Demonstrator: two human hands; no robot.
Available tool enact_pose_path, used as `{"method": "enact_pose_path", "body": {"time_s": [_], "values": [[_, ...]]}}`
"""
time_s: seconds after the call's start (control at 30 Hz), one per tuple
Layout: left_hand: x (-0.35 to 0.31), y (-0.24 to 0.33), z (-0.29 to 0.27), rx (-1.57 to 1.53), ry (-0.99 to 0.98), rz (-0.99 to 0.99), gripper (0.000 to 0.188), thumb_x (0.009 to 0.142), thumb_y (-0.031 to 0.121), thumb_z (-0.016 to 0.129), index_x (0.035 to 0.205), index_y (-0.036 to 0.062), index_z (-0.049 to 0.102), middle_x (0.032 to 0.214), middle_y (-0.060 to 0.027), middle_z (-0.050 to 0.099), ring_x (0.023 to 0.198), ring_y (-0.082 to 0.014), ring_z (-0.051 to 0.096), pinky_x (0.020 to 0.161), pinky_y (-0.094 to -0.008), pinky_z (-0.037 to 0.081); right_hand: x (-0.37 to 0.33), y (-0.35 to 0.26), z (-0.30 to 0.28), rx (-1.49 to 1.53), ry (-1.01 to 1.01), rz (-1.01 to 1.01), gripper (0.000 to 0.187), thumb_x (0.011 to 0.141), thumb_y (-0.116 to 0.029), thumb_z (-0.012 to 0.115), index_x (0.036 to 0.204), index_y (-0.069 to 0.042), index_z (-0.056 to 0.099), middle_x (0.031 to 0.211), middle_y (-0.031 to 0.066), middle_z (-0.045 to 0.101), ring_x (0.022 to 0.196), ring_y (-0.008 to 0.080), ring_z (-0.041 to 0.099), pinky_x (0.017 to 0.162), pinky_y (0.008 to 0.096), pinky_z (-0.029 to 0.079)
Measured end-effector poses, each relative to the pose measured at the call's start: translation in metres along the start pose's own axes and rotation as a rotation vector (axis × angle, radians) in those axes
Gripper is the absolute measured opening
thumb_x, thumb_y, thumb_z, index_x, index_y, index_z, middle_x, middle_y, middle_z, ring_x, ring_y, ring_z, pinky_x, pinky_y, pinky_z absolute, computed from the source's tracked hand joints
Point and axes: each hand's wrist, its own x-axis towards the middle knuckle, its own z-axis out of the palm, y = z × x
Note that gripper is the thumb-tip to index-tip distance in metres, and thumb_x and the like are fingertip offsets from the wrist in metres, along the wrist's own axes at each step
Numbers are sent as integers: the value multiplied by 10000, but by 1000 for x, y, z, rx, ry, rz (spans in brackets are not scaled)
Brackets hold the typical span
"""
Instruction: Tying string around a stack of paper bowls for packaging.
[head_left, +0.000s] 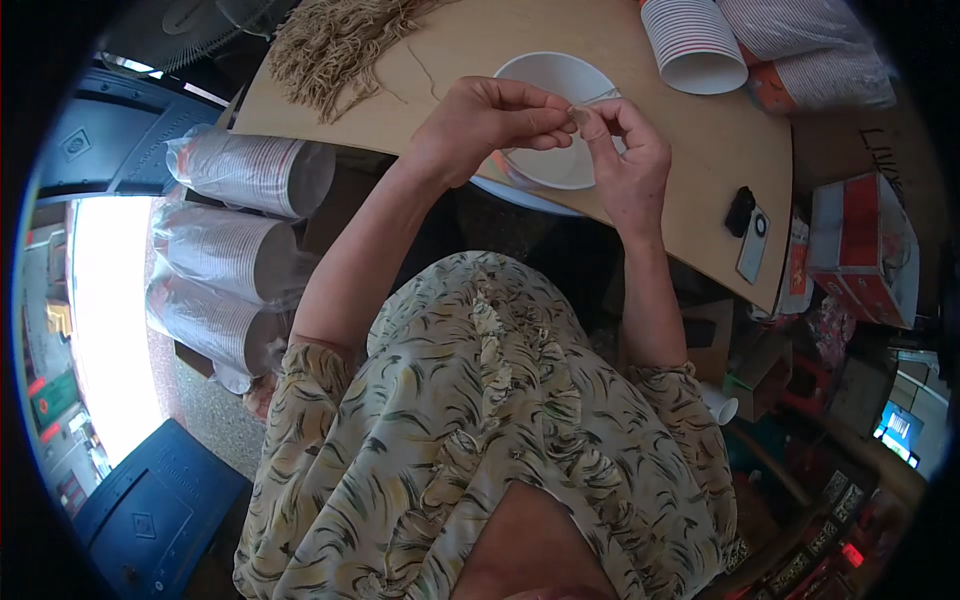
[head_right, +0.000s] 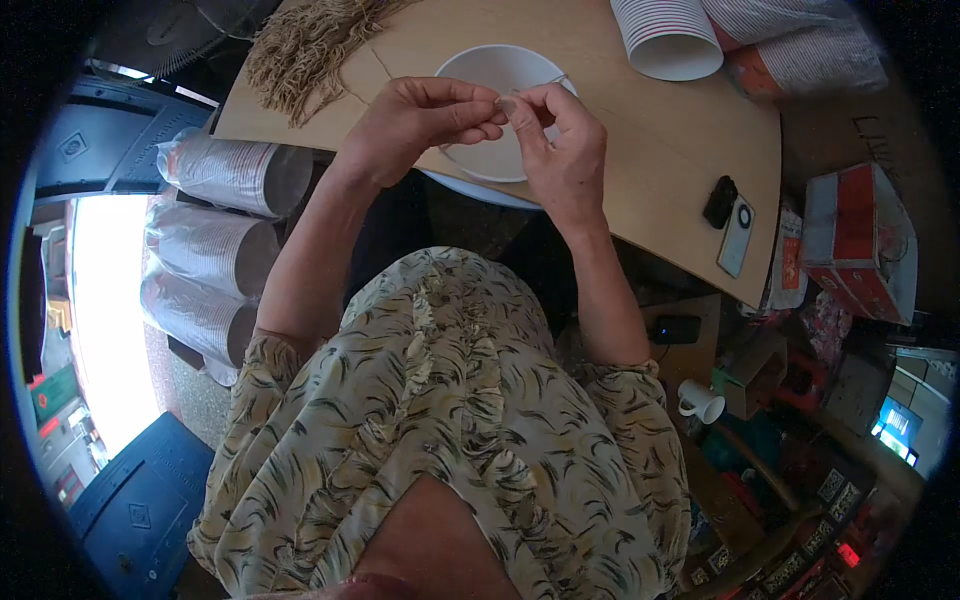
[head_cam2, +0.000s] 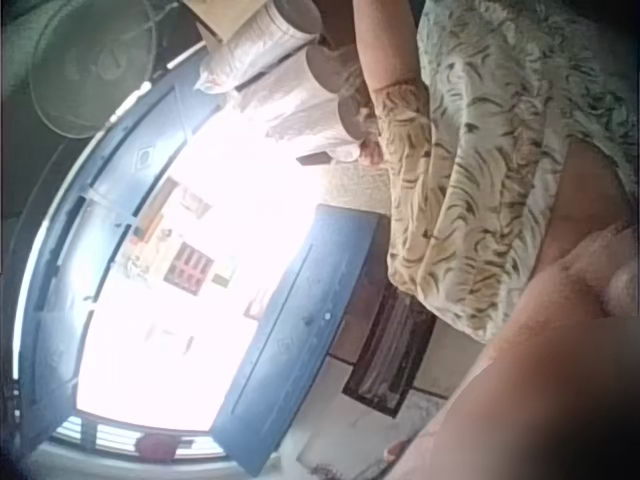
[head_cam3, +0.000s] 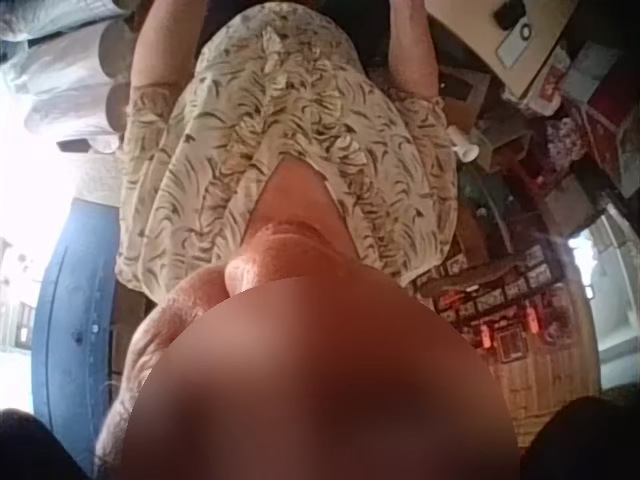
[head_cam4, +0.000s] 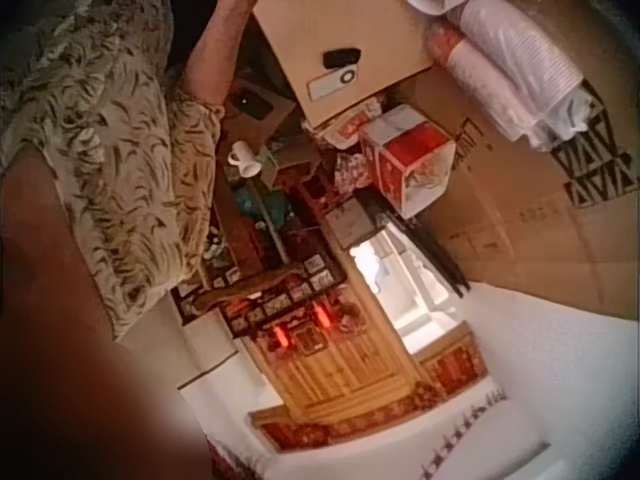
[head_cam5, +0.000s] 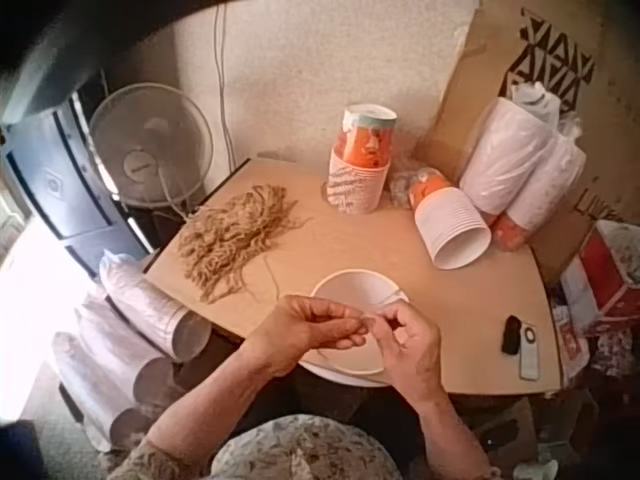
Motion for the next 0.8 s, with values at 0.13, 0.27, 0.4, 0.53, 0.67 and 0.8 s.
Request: {"method": "enact_pose_path", "body": {"time_s": [0.13, 0.27, 0.4, 0.53, 0.67, 0.8], "values": [[-2, 1, -4, 34, -39, -57, 316, 988, 135, 638, 1249, -42, 620, 1077, -123, 709, 977, -166, 712, 882, -257, 581, -1, 9, -2, 156, -10, 86, 140, 959, -120, 676, 946, 19, 680, 796, 22, 663, 744, 85, 600, 711, 245, 495], [-2, 2, -6, 26, -85, -147, 315, 1004, 137, 615, 1271, -27, 601, 1087, -97, 699, 961, -131, 688, 851, -229, 563, -1, 10, -4, 313, -2, 174, 172, 965, -143, 680, 944, 27, 675, 798, 23, 652, 751, 86, 598, 712, 232, 491], [-2, 3, -9, 25, -102, -119, 280, 1009, 119, 601, 1253, -18, 618, 1064, -75, 702, 875, -90, 640, 757, -201, 525, -7, 6, -10, 378, -49, 255, 304, 1017, -244, 613, 939, 40, 688, 808, 48, 681, 767, 104, 636, 715, 243, 523], [-2, 4, -12, -2, -135, -98, 285, 999, 112, 611, 1254, -17, 604, 1044, -74, 700, 863, -86, 635, 744, -197, 519, -7, 11, -19, 362, -269, 404, 443, 1058, -355, 517, 988, 44, 696, 869, 76, 709, 795, 130, 669, 727, 256, 541], [-4, 5, -7, 15, -138, -99, 275, 988, 118, 628, 1223, -15, 575, 1023, -89, 700, 851, -94, 646, 727, -200, 525, -2, 13, -8, 491, -198, 270, 488, 1066, -380, 482, 1146, 60, 678, 1022, 114, 718, 920, 160, 683, 811, 287, 553], [-7, 11, -1, 104, -61, -98, 271, 967, 146, 664, 1154, -3, 538, 966, -97, 710, 794, -105, 663, 688, -202, 529, 1, 16, -9, 635, -264, 210, 444, 1048, -303, 536, 1263, 74, 629, 1120, 124, 704, 1039, 164, 664, 893, 306, 550]]}}
